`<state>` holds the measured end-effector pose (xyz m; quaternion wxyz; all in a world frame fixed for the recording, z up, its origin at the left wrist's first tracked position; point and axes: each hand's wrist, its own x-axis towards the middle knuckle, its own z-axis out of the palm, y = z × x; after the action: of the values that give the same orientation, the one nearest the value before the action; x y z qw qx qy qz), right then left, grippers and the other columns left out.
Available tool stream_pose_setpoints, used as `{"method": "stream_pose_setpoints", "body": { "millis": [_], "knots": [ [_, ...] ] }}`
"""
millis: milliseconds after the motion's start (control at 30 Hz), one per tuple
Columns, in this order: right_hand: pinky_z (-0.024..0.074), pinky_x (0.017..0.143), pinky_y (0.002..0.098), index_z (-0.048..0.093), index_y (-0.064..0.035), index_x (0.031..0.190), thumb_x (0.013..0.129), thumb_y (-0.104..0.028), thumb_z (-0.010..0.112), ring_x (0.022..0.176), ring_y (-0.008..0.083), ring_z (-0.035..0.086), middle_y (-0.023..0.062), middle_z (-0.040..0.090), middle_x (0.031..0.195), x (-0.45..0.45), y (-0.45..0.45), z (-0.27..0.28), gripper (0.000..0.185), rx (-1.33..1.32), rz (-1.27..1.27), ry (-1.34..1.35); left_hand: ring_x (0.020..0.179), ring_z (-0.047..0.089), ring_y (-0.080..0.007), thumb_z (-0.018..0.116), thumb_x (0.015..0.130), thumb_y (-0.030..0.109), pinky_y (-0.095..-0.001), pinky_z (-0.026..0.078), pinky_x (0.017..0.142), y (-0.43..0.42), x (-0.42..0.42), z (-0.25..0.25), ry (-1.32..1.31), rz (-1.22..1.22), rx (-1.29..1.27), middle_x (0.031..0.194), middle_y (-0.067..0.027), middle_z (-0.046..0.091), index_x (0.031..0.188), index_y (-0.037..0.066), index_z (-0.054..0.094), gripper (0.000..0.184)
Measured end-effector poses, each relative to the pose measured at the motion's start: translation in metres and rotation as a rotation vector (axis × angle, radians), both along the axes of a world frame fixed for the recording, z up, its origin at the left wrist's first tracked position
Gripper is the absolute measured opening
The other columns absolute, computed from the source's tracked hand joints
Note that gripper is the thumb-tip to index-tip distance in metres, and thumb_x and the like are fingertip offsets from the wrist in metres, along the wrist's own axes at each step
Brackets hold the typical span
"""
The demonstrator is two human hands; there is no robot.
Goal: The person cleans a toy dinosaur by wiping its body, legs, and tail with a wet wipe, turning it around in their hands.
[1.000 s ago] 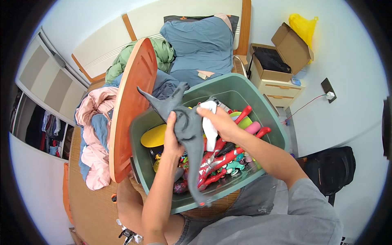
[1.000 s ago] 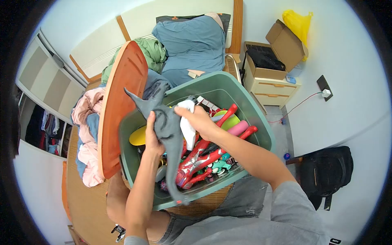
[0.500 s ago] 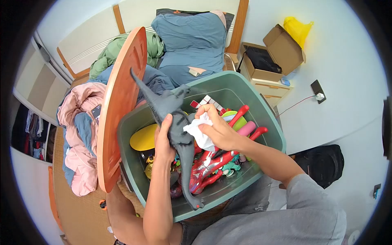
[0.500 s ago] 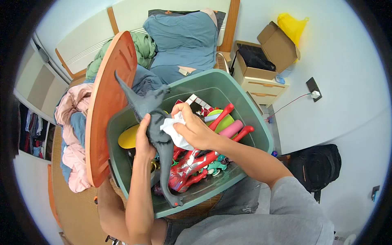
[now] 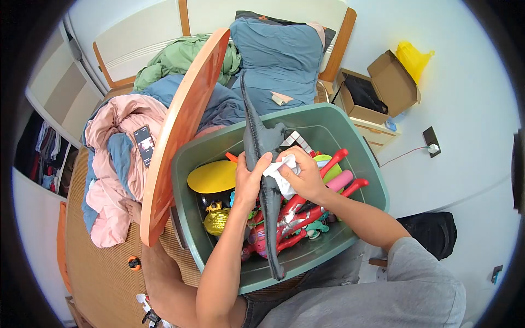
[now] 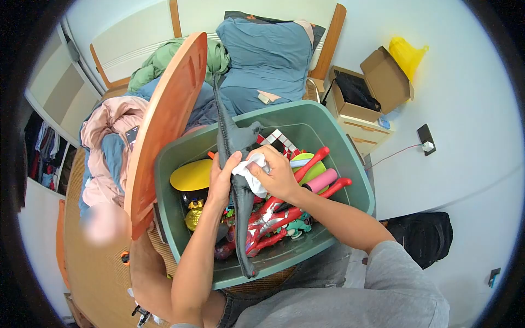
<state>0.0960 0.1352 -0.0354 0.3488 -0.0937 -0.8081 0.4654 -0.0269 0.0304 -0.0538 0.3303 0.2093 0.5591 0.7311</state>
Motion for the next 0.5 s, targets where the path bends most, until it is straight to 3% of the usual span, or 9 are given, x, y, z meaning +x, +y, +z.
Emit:
{"method": "stream_pose_setpoints", "body": {
  "millis": [100, 167, 400, 500],
  "knots": [
    [0.0467, 0.073, 0.0315, 0.063, -0.0031, 0.098, 0.084, -0.01, 0.068, 0.084, 0.0213, 0.06, 0.0088, 0.06, 0.092, 0.001, -0.003, -0.001, 0.016, -0.082, -0.014, -0.028, 0.095, 0.058, -0.0171, 0.073, 0.082, 0.039, -0.03, 0.046, 0.085, -0.001, 0.002, 0.003, -0.023, -0.006, 0.026, 0.106, -0.0124, 0.061, 0.118, -0.003, 0.051, 0.06],
    [0.0465, 0.073, 0.0312, 0.063, -0.003, 0.097, 0.082, -0.009, 0.069, 0.084, 0.0207, 0.06, 0.0084, 0.061, 0.092, 0.0, 0.001, -0.005, 0.017, 0.083, 0.031, 0.027, 0.095, 0.058, -0.0167, 0.073, 0.082, 0.039, -0.03, 0.046, 0.085, -0.002, 0.001, 0.005, -0.032, -0.014, 0.039, 0.106, -0.0122, 0.062, 0.117, -0.003, 0.052, 0.058],
    [0.0464, 0.073, 0.0313, 0.063, -0.0029, 0.095, 0.081, -0.008, 0.069, 0.083, 0.0209, 0.06, 0.0084, 0.061, 0.089, 0.0, 0.008, -0.005, 0.017, 0.162, 0.087, 0.065, 0.097, 0.058, -0.0159, 0.068, 0.086, 0.042, -0.0297, 0.045, 0.087, -0.003, 0.0, 0.004, -0.009, -0.049, -0.009, 0.107, -0.0109, 0.062, 0.118, -0.002, 0.054, 0.056],
    [0.0469, 0.07, 0.0307, 0.062, -0.0024, 0.096, 0.085, -0.014, 0.069, 0.079, 0.0191, 0.06, 0.0084, 0.061, 0.088, 0.004, 0.003, -0.001, 0.017, 0.069, -0.007, -0.035, 0.097, 0.057, -0.0158, 0.063, 0.09, 0.044, -0.0292, 0.044, 0.088, 0.001, 0.003, 0.008, -0.013, -0.032, 0.005, 0.107, -0.0099, 0.062, 0.12, -0.002, 0.055, 0.055]
  ]
}}
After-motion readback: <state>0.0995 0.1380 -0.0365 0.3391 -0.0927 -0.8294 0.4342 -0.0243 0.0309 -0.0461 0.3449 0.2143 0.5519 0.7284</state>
